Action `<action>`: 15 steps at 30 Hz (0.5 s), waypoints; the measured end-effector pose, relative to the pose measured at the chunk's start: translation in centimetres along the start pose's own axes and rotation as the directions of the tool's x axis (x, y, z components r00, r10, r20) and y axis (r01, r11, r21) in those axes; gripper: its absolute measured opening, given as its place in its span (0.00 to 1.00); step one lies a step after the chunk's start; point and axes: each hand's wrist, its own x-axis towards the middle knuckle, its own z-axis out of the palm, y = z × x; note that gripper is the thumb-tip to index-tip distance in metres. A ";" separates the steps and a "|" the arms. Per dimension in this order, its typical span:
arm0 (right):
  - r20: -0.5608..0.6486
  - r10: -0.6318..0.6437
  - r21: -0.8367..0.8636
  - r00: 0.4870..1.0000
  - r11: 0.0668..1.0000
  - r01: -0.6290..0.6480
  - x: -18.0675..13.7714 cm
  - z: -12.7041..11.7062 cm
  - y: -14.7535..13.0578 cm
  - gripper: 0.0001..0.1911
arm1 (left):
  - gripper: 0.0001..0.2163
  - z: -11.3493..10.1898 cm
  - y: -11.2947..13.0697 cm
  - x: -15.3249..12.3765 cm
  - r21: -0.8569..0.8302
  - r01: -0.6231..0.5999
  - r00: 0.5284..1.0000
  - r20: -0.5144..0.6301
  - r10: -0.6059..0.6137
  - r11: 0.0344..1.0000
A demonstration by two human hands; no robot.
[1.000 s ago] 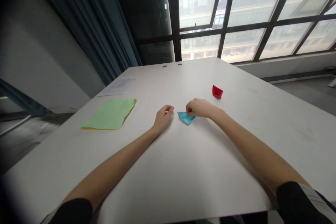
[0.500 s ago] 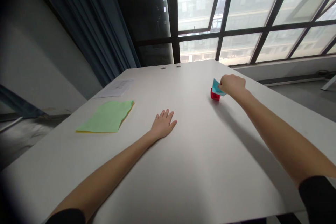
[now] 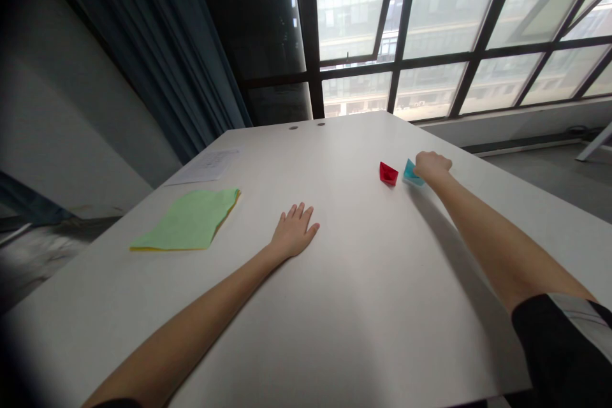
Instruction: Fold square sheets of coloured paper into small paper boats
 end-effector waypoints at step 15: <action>-0.031 -0.026 0.023 0.999 0.999 0.026 0.0 -0.7 0.5 0.23 | 0.28 -0.4 0.1 -0.3 -0.004 0.013 1.000 0.000 -0.013 1.000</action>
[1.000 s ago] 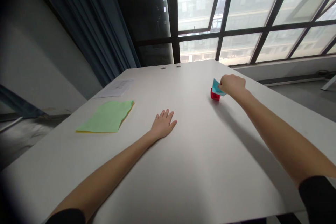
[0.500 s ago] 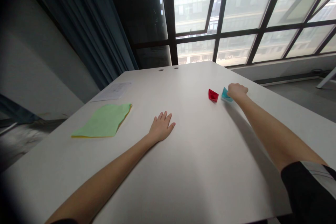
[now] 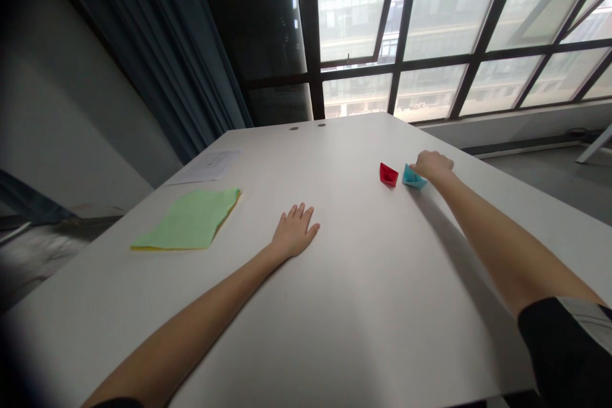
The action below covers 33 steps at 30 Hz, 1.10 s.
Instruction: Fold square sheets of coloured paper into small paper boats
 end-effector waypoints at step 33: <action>-0.348 -0.829 0.361 0.438 0.313 0.878 -16.9 5.2 -9.1 0.16 | 0.27 -9.7 -10.8 -0.2 0.116 0.191 0.974 0.101 -0.203 0.975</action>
